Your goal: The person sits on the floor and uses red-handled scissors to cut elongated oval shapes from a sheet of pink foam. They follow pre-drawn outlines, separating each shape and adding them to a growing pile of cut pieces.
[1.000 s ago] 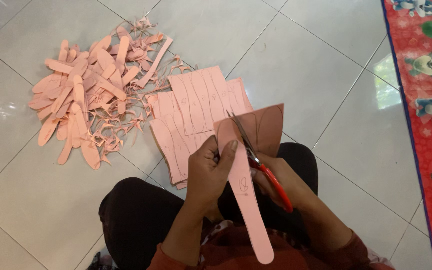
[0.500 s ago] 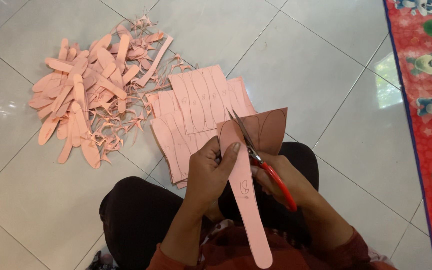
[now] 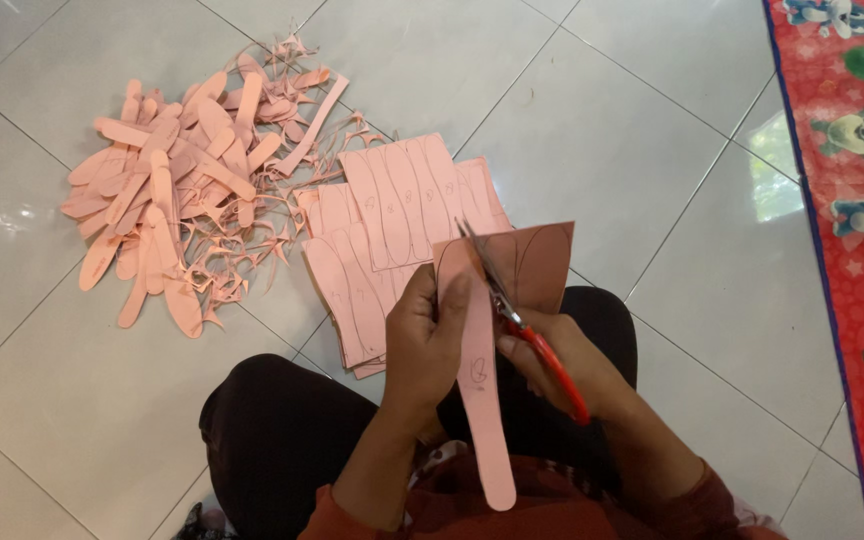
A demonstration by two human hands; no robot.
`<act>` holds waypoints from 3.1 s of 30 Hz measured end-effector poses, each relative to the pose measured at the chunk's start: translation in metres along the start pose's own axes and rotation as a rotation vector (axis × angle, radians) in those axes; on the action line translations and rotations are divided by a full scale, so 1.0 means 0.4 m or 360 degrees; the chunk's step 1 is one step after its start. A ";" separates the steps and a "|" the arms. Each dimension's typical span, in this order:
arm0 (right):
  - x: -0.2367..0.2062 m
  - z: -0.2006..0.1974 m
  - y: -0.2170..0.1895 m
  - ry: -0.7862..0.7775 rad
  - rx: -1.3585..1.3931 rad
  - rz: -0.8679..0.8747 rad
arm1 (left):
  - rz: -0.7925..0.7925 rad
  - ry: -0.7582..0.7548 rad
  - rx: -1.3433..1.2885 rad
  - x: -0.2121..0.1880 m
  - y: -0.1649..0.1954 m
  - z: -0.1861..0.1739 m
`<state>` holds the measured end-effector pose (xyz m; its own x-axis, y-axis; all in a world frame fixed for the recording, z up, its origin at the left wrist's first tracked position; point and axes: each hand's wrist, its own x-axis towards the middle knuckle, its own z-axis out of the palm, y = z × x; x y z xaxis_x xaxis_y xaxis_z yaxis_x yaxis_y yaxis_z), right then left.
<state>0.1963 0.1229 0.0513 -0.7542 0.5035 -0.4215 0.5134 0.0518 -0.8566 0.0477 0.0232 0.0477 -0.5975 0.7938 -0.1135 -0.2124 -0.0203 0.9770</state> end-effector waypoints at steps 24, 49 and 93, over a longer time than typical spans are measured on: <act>-0.001 0.004 0.049 -0.0080 -0.0001 -0.0252 | -0.0101 -0.0074 0.0280 -0.011 0.027 -0.018; -0.005 -0.026 0.070 -0.0205 0.0035 -0.0339 | -0.0270 -0.0355 0.0523 0.019 0.049 -0.080; 0.043 0.046 0.067 0.0049 0.0480 -0.0333 | -0.0128 0.0207 -0.0450 0.061 -0.075 0.012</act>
<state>0.1896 0.1169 0.0156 -0.8150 0.5351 -0.2224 0.2017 -0.0978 -0.9746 0.0433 0.0461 0.0167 -0.6599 0.7159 -0.2283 -0.4586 -0.1430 0.8771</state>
